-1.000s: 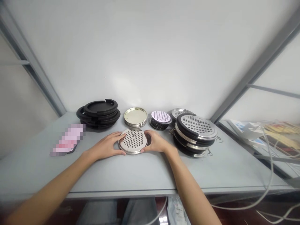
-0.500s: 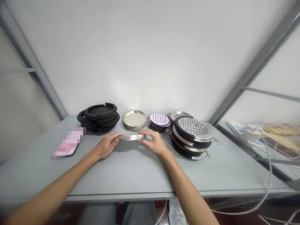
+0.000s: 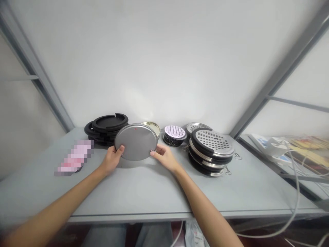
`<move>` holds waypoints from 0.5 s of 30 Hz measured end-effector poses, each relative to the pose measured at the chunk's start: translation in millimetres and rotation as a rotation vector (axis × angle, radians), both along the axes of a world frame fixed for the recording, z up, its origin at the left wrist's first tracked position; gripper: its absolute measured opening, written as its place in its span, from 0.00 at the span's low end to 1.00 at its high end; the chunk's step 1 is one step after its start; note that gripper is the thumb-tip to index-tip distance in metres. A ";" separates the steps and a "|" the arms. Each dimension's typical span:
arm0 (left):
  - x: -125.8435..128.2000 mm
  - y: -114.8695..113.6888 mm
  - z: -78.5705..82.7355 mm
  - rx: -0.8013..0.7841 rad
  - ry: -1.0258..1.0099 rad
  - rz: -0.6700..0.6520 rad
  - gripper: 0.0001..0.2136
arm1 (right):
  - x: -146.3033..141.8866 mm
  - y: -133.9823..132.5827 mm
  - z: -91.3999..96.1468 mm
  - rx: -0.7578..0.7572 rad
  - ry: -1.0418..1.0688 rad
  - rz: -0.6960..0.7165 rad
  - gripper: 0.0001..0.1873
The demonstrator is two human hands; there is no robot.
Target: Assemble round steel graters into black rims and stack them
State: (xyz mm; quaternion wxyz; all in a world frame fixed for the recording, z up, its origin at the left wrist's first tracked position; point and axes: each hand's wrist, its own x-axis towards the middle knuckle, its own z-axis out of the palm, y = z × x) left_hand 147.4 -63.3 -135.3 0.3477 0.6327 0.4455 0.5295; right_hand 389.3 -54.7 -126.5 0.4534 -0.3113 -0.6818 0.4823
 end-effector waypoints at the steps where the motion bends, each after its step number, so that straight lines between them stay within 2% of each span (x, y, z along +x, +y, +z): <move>1: 0.5 1.3 -1.1 -0.013 -0.029 0.014 0.26 | -1.7 -0.2 -1.4 -0.025 -0.008 0.005 0.21; 4: 2.1 2.4 -0.1 -0.050 -0.024 -0.045 0.25 | -2.8 0.4 -1.9 -0.078 0.045 -0.039 0.21; 7: 3.8 -0.2 6.3 -0.057 0.013 -0.248 0.18 | 4.5 3.1 3.6 -0.066 0.193 -0.132 0.24; 9: 4.2 -2.8 11.0 -0.025 0.058 -0.332 0.16 | 11.6 4.8 8.1 -0.033 0.246 -0.208 0.26; 12: 3.4 -6.7 15.6 0.021 0.130 -0.331 0.18 | 17.7 4.1 11.9 -0.013 0.274 -0.249 0.26; 15: 2.1 -11.3 16.8 -0.024 0.156 -0.330 0.18 | 15.6 0.5 11.5 -0.055 0.249 -0.192 0.26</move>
